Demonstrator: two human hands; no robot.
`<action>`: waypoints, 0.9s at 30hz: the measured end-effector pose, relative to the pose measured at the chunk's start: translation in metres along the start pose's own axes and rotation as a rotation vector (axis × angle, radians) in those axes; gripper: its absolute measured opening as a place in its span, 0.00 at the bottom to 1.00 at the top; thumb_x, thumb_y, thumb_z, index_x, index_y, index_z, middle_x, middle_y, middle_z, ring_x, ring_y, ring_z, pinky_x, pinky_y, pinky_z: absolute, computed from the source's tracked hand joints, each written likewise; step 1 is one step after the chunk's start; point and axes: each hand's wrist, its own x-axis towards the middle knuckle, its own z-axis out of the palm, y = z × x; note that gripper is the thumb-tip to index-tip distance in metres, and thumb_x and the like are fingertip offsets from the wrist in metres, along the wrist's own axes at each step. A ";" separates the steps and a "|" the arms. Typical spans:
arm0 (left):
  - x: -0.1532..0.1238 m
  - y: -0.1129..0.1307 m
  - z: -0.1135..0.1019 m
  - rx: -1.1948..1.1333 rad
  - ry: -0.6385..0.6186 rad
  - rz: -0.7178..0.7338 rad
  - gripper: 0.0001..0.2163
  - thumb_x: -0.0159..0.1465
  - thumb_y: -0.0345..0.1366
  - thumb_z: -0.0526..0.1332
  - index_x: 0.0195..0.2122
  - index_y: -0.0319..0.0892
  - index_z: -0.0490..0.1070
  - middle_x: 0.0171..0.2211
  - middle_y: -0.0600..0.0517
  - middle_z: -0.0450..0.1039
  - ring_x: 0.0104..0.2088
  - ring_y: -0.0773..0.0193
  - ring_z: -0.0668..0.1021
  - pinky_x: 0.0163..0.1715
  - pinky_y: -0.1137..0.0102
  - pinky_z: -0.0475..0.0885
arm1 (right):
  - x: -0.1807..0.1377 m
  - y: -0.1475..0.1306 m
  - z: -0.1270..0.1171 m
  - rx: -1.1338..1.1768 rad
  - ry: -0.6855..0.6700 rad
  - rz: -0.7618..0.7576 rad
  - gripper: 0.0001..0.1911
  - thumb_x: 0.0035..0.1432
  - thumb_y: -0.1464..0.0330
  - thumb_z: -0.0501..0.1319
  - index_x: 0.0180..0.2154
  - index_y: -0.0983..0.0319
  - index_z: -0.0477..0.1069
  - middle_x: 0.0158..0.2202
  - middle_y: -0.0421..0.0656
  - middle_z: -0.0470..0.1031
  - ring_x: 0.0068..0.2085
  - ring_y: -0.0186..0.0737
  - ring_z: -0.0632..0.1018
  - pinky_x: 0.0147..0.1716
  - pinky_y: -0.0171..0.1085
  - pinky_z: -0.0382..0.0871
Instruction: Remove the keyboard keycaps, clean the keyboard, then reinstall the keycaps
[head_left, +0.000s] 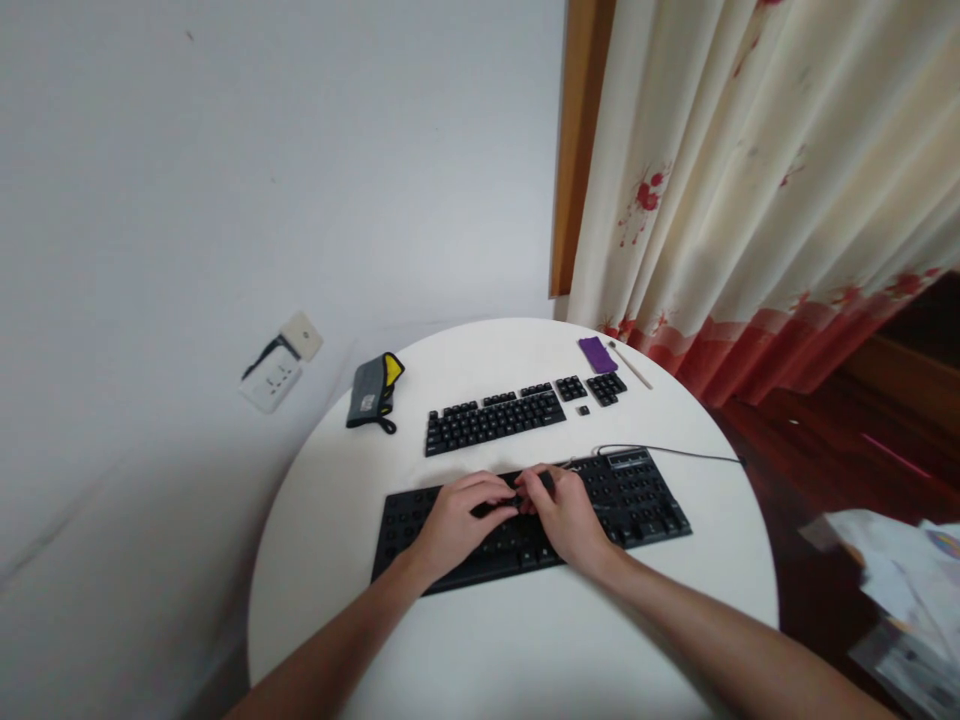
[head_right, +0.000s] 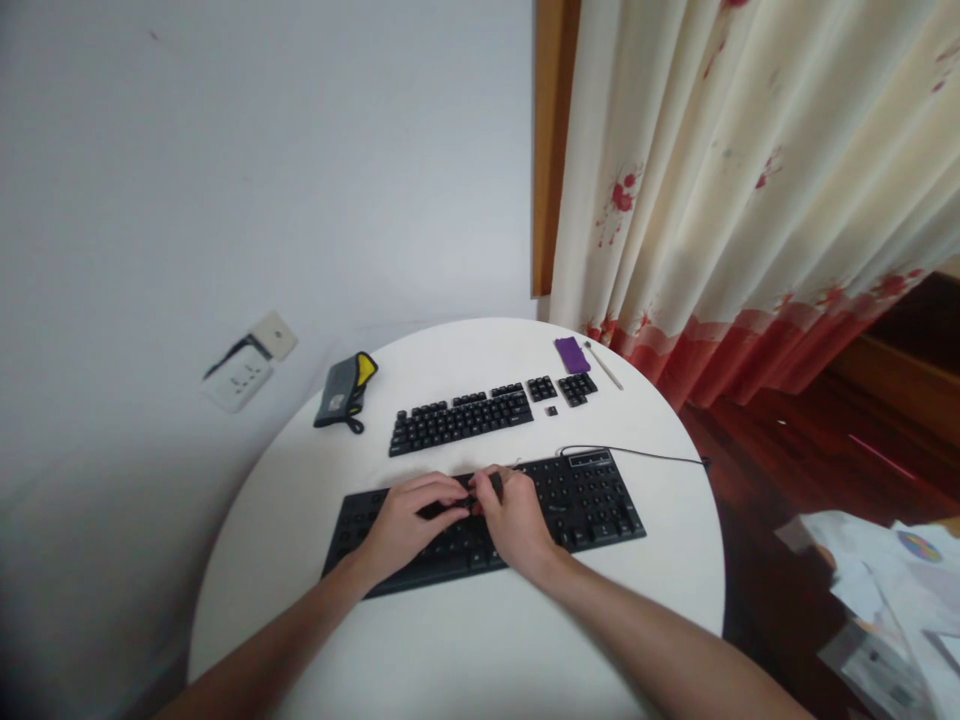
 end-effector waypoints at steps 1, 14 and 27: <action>0.000 0.001 0.000 -0.020 -0.004 -0.018 0.03 0.60 0.31 0.67 0.36 0.42 0.79 0.37 0.47 0.78 0.38 0.61 0.79 0.40 0.67 0.76 | 0.000 -0.001 0.000 0.007 -0.009 -0.007 0.15 0.65 0.62 0.55 0.35 0.64 0.77 0.30 0.45 0.79 0.28 0.39 0.77 0.30 0.35 0.70; 0.003 0.000 -0.007 -0.264 0.016 -0.201 0.04 0.60 0.32 0.66 0.37 0.40 0.77 0.37 0.47 0.77 0.39 0.60 0.78 0.42 0.67 0.74 | -0.003 -0.010 -0.013 -0.078 -0.092 -0.311 0.12 0.66 0.72 0.49 0.40 0.60 0.71 0.37 0.44 0.72 0.40 0.40 0.73 0.43 0.38 0.67; 0.000 -0.002 -0.005 -0.452 0.089 -0.295 0.10 0.63 0.38 0.64 0.43 0.38 0.71 0.34 0.48 0.78 0.33 0.63 0.79 0.37 0.68 0.74 | 0.004 -0.018 -0.034 -0.321 -0.126 -0.380 0.05 0.60 0.69 0.63 0.39 0.59 0.75 0.37 0.43 0.76 0.38 0.40 0.76 0.39 0.36 0.69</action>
